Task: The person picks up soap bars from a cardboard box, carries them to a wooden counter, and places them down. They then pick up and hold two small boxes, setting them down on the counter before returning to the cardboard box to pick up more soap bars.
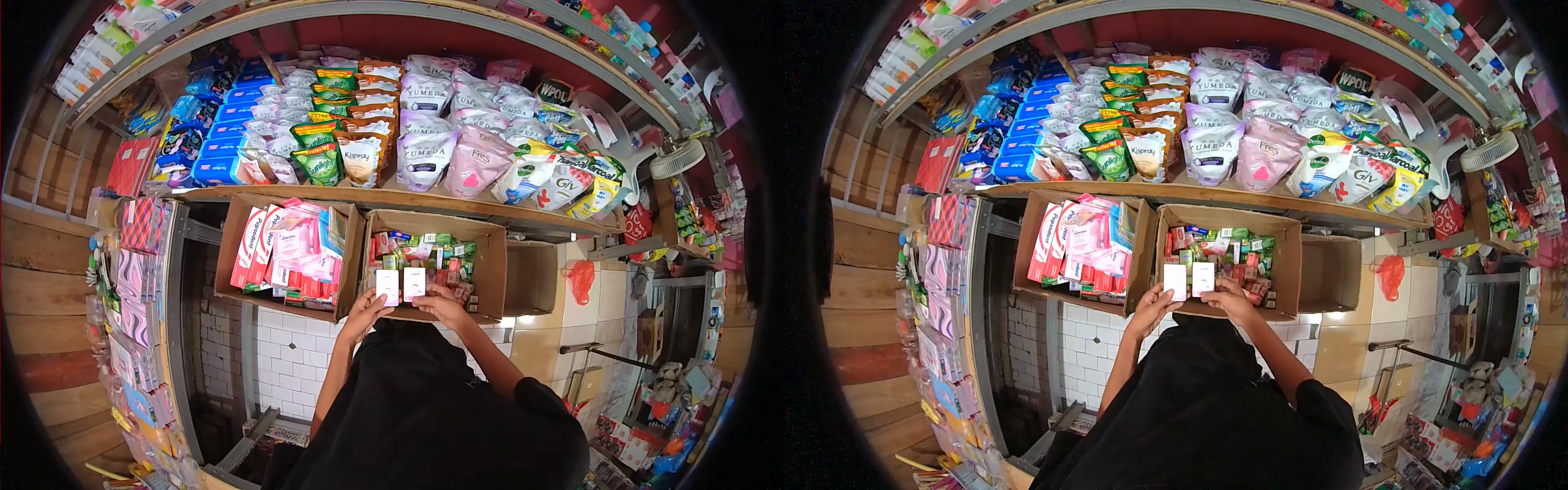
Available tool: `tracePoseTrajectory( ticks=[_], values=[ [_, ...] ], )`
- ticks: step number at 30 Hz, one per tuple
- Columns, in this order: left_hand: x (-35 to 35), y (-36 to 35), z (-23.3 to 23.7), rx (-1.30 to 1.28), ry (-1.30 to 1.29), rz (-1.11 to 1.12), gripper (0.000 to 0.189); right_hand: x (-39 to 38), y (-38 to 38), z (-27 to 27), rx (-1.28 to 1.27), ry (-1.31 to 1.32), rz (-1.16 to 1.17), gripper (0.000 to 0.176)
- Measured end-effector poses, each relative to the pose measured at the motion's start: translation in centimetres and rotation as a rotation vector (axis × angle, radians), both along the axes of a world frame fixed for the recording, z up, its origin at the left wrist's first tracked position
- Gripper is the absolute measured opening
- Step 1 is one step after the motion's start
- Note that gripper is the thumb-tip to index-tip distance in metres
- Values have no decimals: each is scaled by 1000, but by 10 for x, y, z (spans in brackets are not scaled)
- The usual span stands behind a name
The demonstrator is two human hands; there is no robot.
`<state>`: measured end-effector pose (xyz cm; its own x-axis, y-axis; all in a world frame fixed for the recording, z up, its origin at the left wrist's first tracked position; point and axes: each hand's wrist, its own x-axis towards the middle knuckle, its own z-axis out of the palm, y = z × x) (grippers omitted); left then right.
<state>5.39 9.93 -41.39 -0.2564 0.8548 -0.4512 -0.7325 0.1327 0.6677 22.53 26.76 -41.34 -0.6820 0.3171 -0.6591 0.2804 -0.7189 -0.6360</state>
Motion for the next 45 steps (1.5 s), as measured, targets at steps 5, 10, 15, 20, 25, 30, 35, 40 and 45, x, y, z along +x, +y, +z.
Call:
tracePoseTrajectory(
  ticks=[5,10,15,20,25,30,35,40,45],
  values=[
    [6,-17,17,30,29,10,34,10,-23,27,-14,45,-10,29],
    [16,-37,22,32,52,32,34,15,-36,40,66,89,76,29],
    [28,-57,33,9,60,86,39,11,-42,57,82,157,175,28],
    [44,-71,51,11,88,197,42,4,-40,61,80,138,315,28],
    [75,-86,56,17,84,357,44,-4,-35,61,62,196,467,29],
    [117,-104,63,23,17,594,41,-13,-44,67,10,213,626,30],
    [151,-135,64,2,-4,809,43,-24,-69,60,-30,230,789,35],
    [183,-167,72,-15,0,1046,43,-36,-109,56,-18,238,1000,33],
    [209,-210,73,-2,-11,1242,44,-47,-165,70,-29,232,1157,32]
  ],
)
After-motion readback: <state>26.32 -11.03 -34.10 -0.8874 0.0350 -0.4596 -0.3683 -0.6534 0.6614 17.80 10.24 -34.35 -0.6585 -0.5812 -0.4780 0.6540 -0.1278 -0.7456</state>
